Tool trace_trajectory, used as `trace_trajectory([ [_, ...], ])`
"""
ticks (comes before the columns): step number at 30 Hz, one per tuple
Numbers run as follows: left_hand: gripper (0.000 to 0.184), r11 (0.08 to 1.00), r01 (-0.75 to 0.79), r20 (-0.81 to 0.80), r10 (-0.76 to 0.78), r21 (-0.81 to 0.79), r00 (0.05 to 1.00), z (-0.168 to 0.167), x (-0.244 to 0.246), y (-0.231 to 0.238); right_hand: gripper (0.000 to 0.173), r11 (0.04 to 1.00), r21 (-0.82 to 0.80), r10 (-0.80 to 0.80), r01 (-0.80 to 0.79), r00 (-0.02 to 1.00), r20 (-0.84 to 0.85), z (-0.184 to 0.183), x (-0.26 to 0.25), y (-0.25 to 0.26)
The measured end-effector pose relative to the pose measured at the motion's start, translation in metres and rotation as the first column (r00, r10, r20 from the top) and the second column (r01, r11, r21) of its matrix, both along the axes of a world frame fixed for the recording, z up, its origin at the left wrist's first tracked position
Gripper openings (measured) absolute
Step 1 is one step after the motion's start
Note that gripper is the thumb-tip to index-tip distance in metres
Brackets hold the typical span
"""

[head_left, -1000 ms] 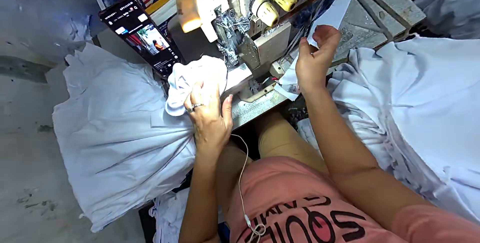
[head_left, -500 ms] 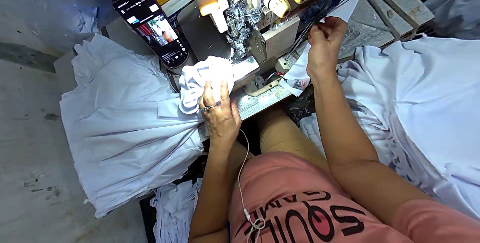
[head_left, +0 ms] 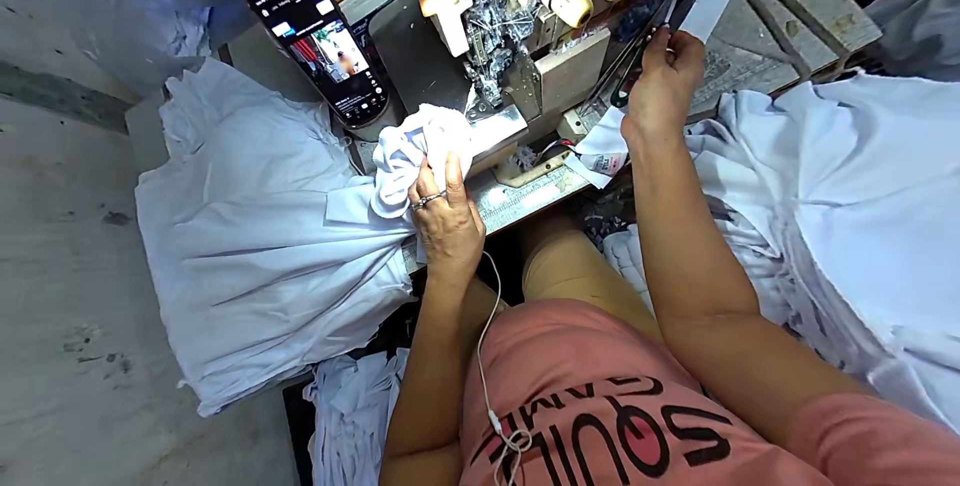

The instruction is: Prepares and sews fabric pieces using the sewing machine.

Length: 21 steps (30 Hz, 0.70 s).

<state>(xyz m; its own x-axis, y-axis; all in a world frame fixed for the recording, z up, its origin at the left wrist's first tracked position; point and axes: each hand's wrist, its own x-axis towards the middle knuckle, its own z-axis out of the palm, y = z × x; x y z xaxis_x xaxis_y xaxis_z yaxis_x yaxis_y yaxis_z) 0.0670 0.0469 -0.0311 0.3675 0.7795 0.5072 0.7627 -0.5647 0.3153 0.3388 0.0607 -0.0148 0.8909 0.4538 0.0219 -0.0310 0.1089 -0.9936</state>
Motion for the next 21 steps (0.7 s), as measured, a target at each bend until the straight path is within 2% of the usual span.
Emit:
trace_trajectory([
  [8,0.058,1.000,-0.014,-0.028,0.014,0.003,1.000,-0.002,0.001,0.000,0.026,0.978,-0.195,0.062,-0.072,0.997,-0.054,0.008,-0.015,-0.035],
  [11,0.058,1.000,-0.015,-0.040,0.015,0.007,0.999,-0.002,0.001,0.001,0.026,0.971,-0.212,0.134,-0.113,0.987,0.087,0.000,-0.035,-0.051],
  [13,0.058,1.000,-0.024,-0.054,0.024,0.007,0.998,-0.003,0.001,0.000,0.030,0.959,-0.218,0.231,-0.180,0.944,0.236,0.000,-0.047,-0.060],
  [16,0.059,1.000,-0.025,-0.067,0.024,-0.008,0.997,-0.003,0.001,0.000,0.045,0.911,-0.294,0.405,-0.288,0.753,0.518,0.014,-0.065,-0.067],
  [19,0.061,1.000,-0.019,-0.048,0.019,0.007,0.999,-0.003,0.001,0.001,0.040,0.881,-0.398,0.471,-0.254,0.531,0.705,0.034,-0.085,-0.064],
  [21,0.061,1.000,-0.022,-0.034,0.023,0.023,0.999,-0.004,0.001,0.001,0.037,0.830,-0.521,0.556,-0.199,0.376,0.741,0.050,-0.095,-0.058],
])
